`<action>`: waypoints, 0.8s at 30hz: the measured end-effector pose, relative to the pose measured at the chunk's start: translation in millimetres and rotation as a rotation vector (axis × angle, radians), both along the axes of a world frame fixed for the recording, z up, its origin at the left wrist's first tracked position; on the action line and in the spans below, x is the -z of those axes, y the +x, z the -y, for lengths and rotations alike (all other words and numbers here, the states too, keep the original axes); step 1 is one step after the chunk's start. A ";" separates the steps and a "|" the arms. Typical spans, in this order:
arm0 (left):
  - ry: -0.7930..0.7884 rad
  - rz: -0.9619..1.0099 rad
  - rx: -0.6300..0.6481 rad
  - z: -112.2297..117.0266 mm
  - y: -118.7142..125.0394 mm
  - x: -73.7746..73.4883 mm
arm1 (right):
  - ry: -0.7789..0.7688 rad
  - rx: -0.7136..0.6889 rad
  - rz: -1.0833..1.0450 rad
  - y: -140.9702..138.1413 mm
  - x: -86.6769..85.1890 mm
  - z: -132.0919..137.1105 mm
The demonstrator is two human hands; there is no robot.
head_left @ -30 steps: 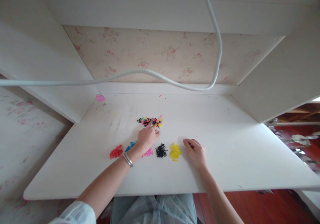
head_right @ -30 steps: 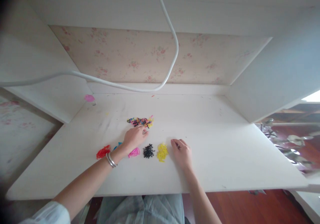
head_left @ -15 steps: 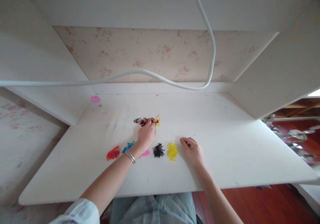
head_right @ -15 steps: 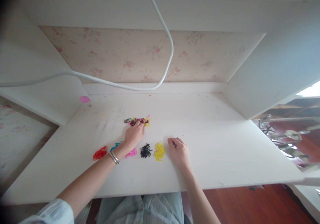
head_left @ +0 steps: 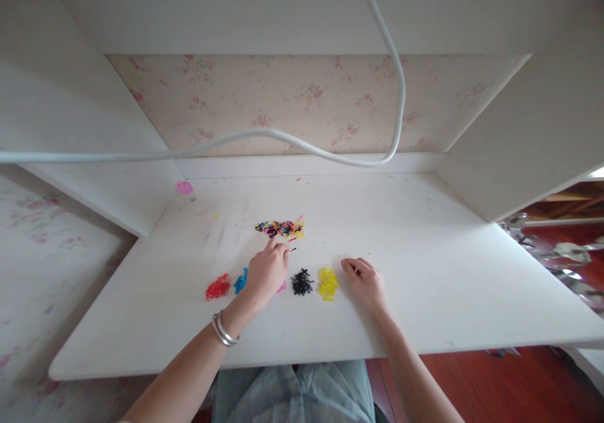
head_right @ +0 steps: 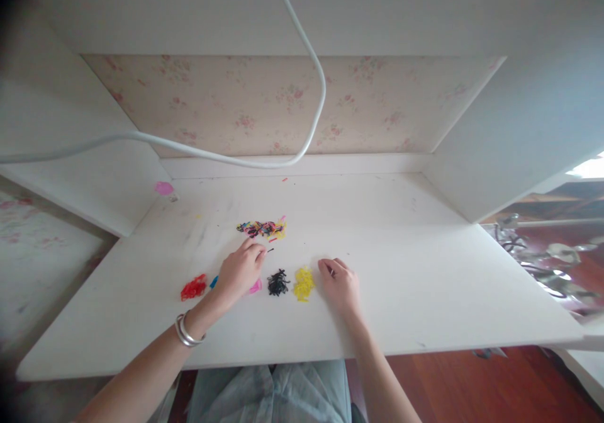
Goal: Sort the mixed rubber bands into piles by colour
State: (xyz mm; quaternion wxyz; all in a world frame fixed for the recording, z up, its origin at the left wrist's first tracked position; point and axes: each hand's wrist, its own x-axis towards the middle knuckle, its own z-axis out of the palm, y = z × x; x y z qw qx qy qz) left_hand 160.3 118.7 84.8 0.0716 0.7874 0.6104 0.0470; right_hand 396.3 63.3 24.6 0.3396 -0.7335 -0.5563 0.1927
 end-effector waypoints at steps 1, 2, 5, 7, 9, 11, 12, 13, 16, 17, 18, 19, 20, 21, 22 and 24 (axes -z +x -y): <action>-0.013 0.018 0.016 5.3 -0.5 -1.0 | -0.002 -0.002 0.002 -0.2 -0.7 0.3; -0.029 0.035 0.036 10.6 -0.5 -1.7 | -0.003 -0.006 0.005 -0.6 -1.5 0.5; -0.087 0.074 0.097 25.0 2.5 -1.2 | -0.003 -0.016 0.020 -1.6 -3.5 1.4; -0.121 0.079 0.117 31.5 5.6 0.5 | -0.001 -0.017 0.027 -2.2 -4.2 2.1; -0.142 0.064 0.124 34.9 8.0 2.3 | -0.002 -0.017 0.034 -2.6 -3.9 3.2; -0.145 0.048 0.129 35.5 8.4 2.9 | -0.005 -0.022 0.042 -3.0 -2.9 4.3; -0.139 0.048 0.132 35.2 7.6 2.5 | -0.007 -0.027 0.044 -3.2 -2.3 4.9; -0.127 0.056 0.133 34.8 6.0 1.4 | -0.009 -0.032 0.044 -3.3 -1.6 5.4; -0.085 0.114 0.108 35.4 -4.3 -4.2 | -0.011 -0.035 0.033 -2.9 -0.6 5.5; -0.065 0.144 0.086 36.7 -10.0 -6.1 | -0.017 -0.032 0.026 -2.4 -0.8 5.0; -0.042 0.180 0.063 38.9 -16.8 -7.3 | -0.026 -0.029 0.020 -1.8 -1.5 4.1; -0.012 0.221 0.043 41.8 -24.7 -7.6 | -0.038 -0.029 0.014 -1.3 -2.8 2.8; 0.024 0.267 0.024 45.5 -33.6 -6.7 | -0.049 -0.032 0.010 -1.2 -4.8 1.1; 0.066 0.314 0.007 49.8 -43.3 -4.4 | -0.058 -0.040 0.008 -1.6 -7.4 -1.1; 0.113 0.359 -0.011 54.6 -53.6 -0.8 | -0.063 -0.055 0.009 -3.0 -10.6 -3.8; 0.214 0.436 -0.070 64.8 -74.8 9.5 | -0.059 -0.101 0.027 -9.1 -18.7 -10.8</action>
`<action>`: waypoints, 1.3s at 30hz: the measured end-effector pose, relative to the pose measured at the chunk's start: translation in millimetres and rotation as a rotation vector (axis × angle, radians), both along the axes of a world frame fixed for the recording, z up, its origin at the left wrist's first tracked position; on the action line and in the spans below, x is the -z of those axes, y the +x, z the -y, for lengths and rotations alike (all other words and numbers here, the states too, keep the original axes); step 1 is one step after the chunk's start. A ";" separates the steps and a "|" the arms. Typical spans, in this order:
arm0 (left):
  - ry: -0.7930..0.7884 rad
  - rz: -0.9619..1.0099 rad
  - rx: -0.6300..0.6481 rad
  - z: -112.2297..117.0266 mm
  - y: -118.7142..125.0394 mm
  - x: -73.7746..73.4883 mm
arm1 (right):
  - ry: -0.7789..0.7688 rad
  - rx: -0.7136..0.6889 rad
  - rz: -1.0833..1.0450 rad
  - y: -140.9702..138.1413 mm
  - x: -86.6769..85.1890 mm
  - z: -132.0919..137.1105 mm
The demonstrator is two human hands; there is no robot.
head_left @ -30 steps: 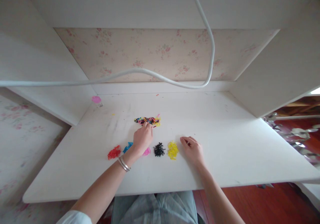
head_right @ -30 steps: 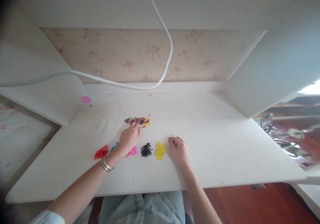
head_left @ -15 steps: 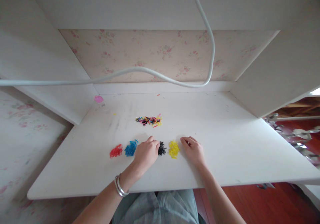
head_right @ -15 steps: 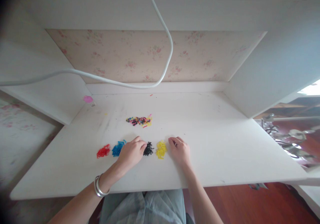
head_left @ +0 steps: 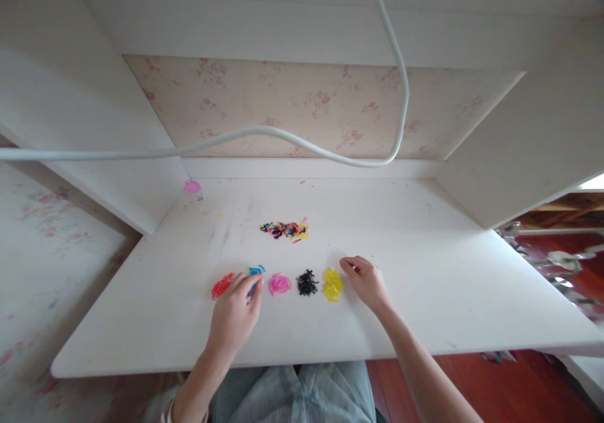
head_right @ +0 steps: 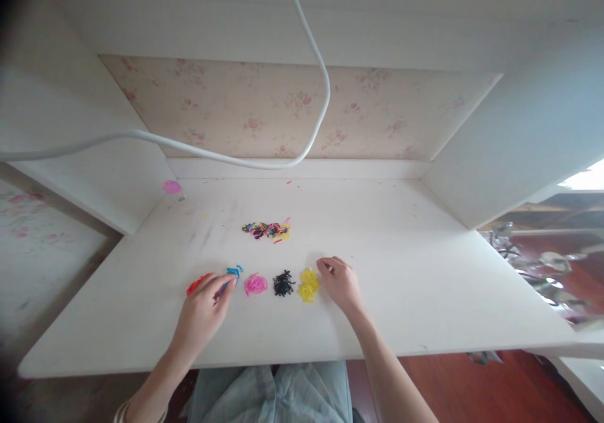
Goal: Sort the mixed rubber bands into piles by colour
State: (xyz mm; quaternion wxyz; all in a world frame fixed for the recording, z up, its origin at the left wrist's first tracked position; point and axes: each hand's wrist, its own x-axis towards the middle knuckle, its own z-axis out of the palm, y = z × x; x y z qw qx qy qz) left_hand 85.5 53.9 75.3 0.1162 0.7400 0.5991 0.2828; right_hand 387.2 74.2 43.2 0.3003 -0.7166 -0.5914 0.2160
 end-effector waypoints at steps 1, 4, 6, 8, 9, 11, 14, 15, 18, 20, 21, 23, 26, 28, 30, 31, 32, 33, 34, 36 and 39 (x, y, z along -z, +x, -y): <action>0.042 0.030 -0.041 5.1 -10.4 6.0 | 0.007 -0.035 0.017 -5.0 -4.4 -4.4; 0.094 0.087 -0.112 18.7 -37.9 24.0 | 0.021 -0.151 0.088 -25.7 -16.9 -20.3; 0.104 0.072 -0.145 25.5 -51.8 34.8 | 0.008 -0.214 0.136 -41.7 -23.0 -31.6; 0.114 0.038 -0.181 30.2 -60.9 44.0 | -0.018 -0.247 0.188 -57.3 -26.6 -41.9; 0.118 0.023 -0.197 31.9 -63.6 47.9 | -0.033 -0.251 0.217 -64.5 -27.4 -46.5; 0.129 0.006 -0.210 34.4 -65.4 53.7 | -0.064 -0.243 0.280 -77.7 -27.3 -54.7; 0.128 -0.026 -0.208 36.8 -62.6 57.1 | -0.091 -0.228 0.371 -94.0 -24.4 -65.4; 0.123 -0.038 -0.209 37.4 -61.3 57.2 | -0.094 -0.225 0.398 -98.5 -23.1 -68.6; 0.105 -0.053 -0.213 38.2 -59.2 56.8 | -0.112 -0.215 0.470 -108.8 -19.9 -76.3; 0.102 -0.053 -0.218 38.2 -59.4 57.1 | -0.127 -0.209 0.505 -112.7 -18.4 -79.4; 0.103 -0.057 -0.221 38.1 -59.8 57.4 | -0.130 -0.206 0.517 -113.8 -17.8 -80.1; 0.108 -0.069 -0.225 38.2 -60.5 58.1 | -0.126 -0.204 0.531 -113.9 -17.1 -80.3; 0.110 -0.084 -0.225 38.6 -60.9 58.4 | -0.108 -0.210 0.530 -110.1 -17.5 -77.1; 0.109 -0.085 -0.226 38.9 -60.9 58.4 | -0.089 -0.223 0.506 -106.9 -19.4 -72.3; 0.105 -0.070 -0.221 39.4 -60.9 59.0 | -0.061 -0.263 0.449 -106.2 -22.9 -65.2; 0.104 -0.055 -0.218 39.8 -61.0 59.5 | -0.044 -0.300 0.406 -107.6 -25.1 -60.8; 0.100 -0.035 -0.213 40.4 -61.1 60.3 | -0.024 -0.344 0.354 -110.5 -27.6 -56.0; 0.095 -0.012 -0.207 41.0 -61.3 61.1 | -0.008 -0.395 0.300 -115.0 -30.1 -50.9; 0.089 0.011 -0.199 41.8 -61.4 61.9 | 0.006 -0.450 0.249 -121.0 -32.6 -45.8; 0.076 0.050 -0.189 43.6 -61.6 63.0 | 0.024 -0.560 0.179 -136.6 -36.8 -36.7; 0.074 0.075 -0.178 45.8 -61.8 62.6 | 0.038 -0.686 0.183 -163.7 -39.4 -29.1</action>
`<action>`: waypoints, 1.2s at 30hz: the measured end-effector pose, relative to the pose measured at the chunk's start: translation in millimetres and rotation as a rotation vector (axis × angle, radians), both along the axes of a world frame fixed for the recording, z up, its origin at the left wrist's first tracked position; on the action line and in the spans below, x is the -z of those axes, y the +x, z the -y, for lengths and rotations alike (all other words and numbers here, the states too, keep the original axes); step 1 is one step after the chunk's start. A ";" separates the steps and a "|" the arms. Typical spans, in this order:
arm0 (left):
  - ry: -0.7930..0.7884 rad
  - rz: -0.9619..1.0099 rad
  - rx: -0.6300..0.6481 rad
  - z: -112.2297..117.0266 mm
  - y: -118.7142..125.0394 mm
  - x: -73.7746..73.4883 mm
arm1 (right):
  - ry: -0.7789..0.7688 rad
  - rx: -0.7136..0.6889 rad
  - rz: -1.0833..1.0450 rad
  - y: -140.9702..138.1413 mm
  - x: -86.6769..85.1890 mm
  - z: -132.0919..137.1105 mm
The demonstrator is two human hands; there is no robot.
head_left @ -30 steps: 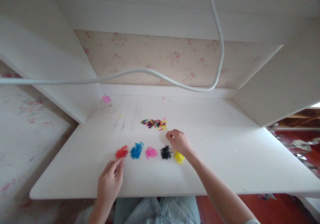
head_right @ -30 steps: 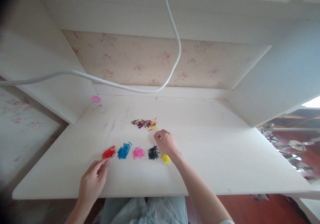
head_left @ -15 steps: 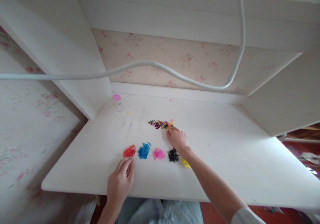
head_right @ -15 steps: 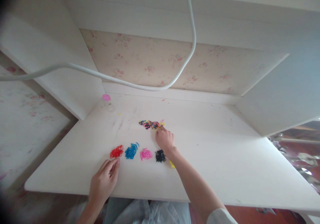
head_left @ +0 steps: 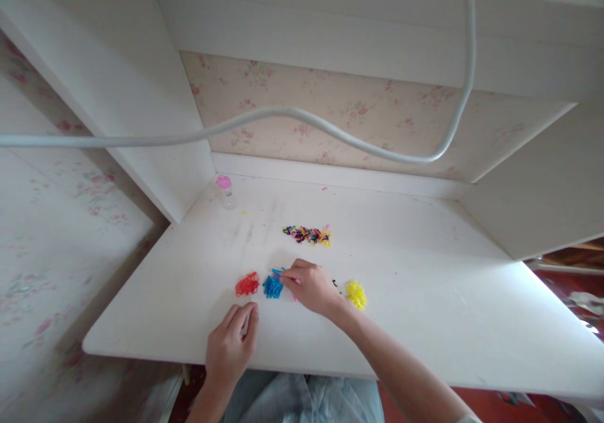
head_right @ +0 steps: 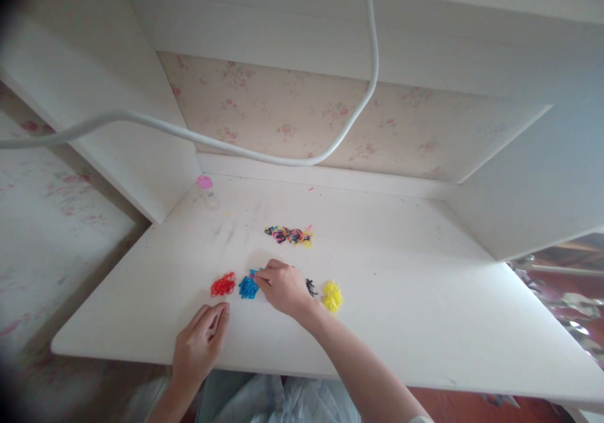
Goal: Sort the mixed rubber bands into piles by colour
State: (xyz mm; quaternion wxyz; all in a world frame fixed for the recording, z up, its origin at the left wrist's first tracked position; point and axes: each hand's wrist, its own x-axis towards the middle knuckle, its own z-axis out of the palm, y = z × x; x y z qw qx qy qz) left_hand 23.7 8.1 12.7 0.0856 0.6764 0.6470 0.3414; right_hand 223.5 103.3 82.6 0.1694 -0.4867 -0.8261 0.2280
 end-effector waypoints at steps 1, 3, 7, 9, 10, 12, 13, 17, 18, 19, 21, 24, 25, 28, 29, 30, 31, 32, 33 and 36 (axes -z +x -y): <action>0.005 -0.001 0.000 0.4 0.0 -0.6 | 0.008 -0.024 0.020 -8.6 0.3 0.6; 0.014 -0.012 0.001 0.7 0.0 -1.8 | 0.027 -0.058 0.068 -24.0 2.0 -0.5; 0.020 -0.034 0.002 0.3 0.0 -1.2 | 0.067 -0.101 0.163 -45.8 6.1 -6.1; 0.041 -0.034 0.003 0.4 -0.3 0.9 | 0.082 -0.115 0.214 -52.8 7.1 -8.5; 0.053 -0.032 0.005 0.5 -0.6 2.1 | 0.087 -0.123 0.239 -55.5 7.2 -9.4; 0.069 -0.028 0.007 0.7 -1.4 4.4 | 0.093 -0.137 0.284 -58.9 6.9 -10.5; 0.070 -0.029 0.008 0.6 -1.9 5.2 | 0.092 -0.142 0.298 -59.5 6.4 -10.6; 0.059 -0.025 0.015 -0.8 -2.8 6.3 | 0.102 -0.133 0.291 -54.2 2.5 -7.9; 0.056 -0.021 0.019 -1.2 -2.9 6.1 | 0.111 -0.125 0.275 -50.5 1.2 -6.4; 0.053 -0.017 0.023 -1.3 -2.8 5.9 | 0.119 -0.113 0.251 -45.6 0.1 -4.8; 0.047 -0.012 0.033 -0.9 -2.8 5.5 | 0.119 -0.068 0.182 -31.8 -1.2 -1.8; 0.047 -0.011 0.043 0.4 -2.7 4.6 | 0.077 0.057 0.070 -1.2 1.1 -0.6; 0.049 -0.013 0.043 0.7 -2.6 4.2 | 0.061 0.111 0.047 11.2 3.0 -1.8; 0.062 -0.037 0.051 0.4 -1.7 2.4 | 0.032 0.296 0.024 50.4 10.5 -10.1; 0.067 -0.050 0.055 0.1 -1.4 1.9 | 0.024 0.345 0.034 62.7 13.0 -14.1; 0.073 -0.062 0.059 -0.1 -1.0 1.4 | 0.014 0.390 0.051 73.9 15.6 -18.4; 0.079 -0.072 0.060 -0.4 -0.7 1.2 | 0.004 0.435 0.071 83.5 18.0 -22.8; 0.084 -0.080 0.059 -0.5 -0.5 1.3 | -0.008 0.473 0.091 91.2 20.3 -27.3; 0.089 -0.085 0.055 -0.6 -0.3 1.6 | -0.021 0.501 0.109 96.9 22.7 -31.7; 0.100 -0.101 0.042 -0.8 -0.1 3.6 | -0.064 0.526 0.157 102.8 29.1 -43.7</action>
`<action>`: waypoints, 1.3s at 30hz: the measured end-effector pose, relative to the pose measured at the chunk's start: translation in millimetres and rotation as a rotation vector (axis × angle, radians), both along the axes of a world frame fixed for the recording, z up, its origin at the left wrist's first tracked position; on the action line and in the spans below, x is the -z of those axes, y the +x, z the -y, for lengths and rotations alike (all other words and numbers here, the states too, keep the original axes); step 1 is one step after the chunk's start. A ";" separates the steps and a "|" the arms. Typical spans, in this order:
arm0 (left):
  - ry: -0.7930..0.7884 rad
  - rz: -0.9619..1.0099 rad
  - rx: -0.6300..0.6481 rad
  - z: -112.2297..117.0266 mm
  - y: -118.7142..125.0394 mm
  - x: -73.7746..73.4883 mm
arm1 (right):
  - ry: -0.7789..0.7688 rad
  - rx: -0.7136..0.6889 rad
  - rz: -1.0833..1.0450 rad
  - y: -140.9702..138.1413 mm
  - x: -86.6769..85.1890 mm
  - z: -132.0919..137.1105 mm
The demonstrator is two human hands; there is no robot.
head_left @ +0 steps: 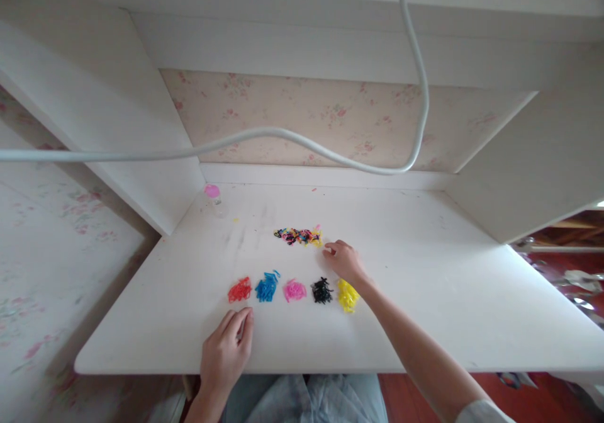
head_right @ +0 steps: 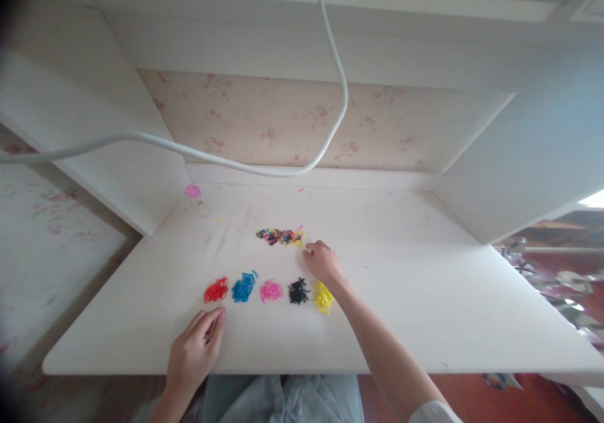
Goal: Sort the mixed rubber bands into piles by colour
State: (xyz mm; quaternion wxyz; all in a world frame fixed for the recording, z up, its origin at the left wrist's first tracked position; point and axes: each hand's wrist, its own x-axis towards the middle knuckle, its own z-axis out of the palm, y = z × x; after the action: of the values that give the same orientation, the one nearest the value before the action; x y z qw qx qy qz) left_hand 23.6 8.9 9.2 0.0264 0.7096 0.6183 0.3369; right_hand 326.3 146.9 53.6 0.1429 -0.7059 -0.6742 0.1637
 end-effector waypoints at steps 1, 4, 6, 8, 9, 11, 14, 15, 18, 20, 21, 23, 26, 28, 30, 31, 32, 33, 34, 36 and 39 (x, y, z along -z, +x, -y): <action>0.002 -0.006 -0.004 -0.2 0.0 0.6 | -0.012 -0.005 0.012 -0.8 1.8 -3.3; -0.001 -0.019 -0.007 -0.5 0.2 1.1 | -0.018 -0.016 0.043 -5.7 5.3 -10.5; 0.000 -0.025 -0.011 -0.2 0.5 0.3 | -0.008 -0.011 0.051 -7.8 6.3 -12.9; 0.006 -0.033 -0.017 0.3 0.7 -0.3 | -0.002 -0.001 0.053 -8.1 6.8 -13.7; 0.010 -0.039 -0.019 0.4 0.8 -0.3 | -0.001 0.000 0.054 -8.0 7.0 -13.6; 0.017 -0.052 -0.018 0.2 0.7 0.3 | -0.001 0.001 0.052 -7.8 7.2 -13.1; 0.019 -0.072 -0.015 -1.1 0.4 2.2 | -0.005 -0.005 0.044 -9.5 7.1 -12.4; 0.018 -0.077 -0.015 -1.6 0.3 2.6 | -0.008 -0.012 0.042 -10.6 7.0 -12.4; 0.030 -0.083 -0.016 -1.9 0.2 2.2 | -0.012 -0.023 0.037 -14.0 6.4 -12.9; 0.037 -0.086 -0.014 -1.4 0.4 0.9 | -0.004 -0.013 0.029 -15.1 6.3 -13.4; 0.036 -0.087 -0.014 -1.1 0.6 0.2 | 0.003 -0.013 0.022 -15.1 6.4 -13.6; 0.033 -0.091 -0.019 -0.7 1.1 -1.0 | 0.015 -0.025 0.009 -14.2 6.7 -13.8; 0.032 -0.103 -0.019 -0.8 1.6 -1.9 | 0.023 -0.045 -0.005 -11.1 7.1 -13.3; 0.034 -0.113 -0.013 -1.0 1.8 -2.3 | 0.025 -0.044 -0.004 -8.1 6.8 -12.1; 0.037 -0.118 -0.009 -0.8 1.7 -2.8 | 0.037 -0.044 -0.009 -4.3 5.8 -10.1; 0.038 -0.119 -0.007 -0.7 1.5 -3.0 | 0.046 -0.047 -0.017 -1.9 5.1 -8.7; 0.037 -0.120 -0.005 -0.5 1.2 -3.2 | 0.052 -0.052 -0.029 0.7 4.3 -7.0; 0.036 -0.122 -0.003 -0.4 0.8 -3.1 | 0.059 -0.058 -0.044 3.7 3.3 -4.9; 0.037 -0.125 -0.001 -0.5 0.4 -2.9 | 0.064 -0.065 -0.063 7.1 2.2 -2.4; 0.038 -0.131 0.004 -0.8 -0.3 -1.9 | 0.073 -0.064 -0.101 15.0 -0.2 4.3; 0.034 -0.134 0.003 -1.2 -1.0 0.4 | 0.095 -0.048 -0.150 28.7 -3.7 19.1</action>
State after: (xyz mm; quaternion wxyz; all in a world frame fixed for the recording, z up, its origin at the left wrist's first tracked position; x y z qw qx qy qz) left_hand 22.6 10.1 8.8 -0.0266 0.7319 0.6118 0.2990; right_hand 355.0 127.8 57.3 0.2225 -0.6678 -0.6852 0.1872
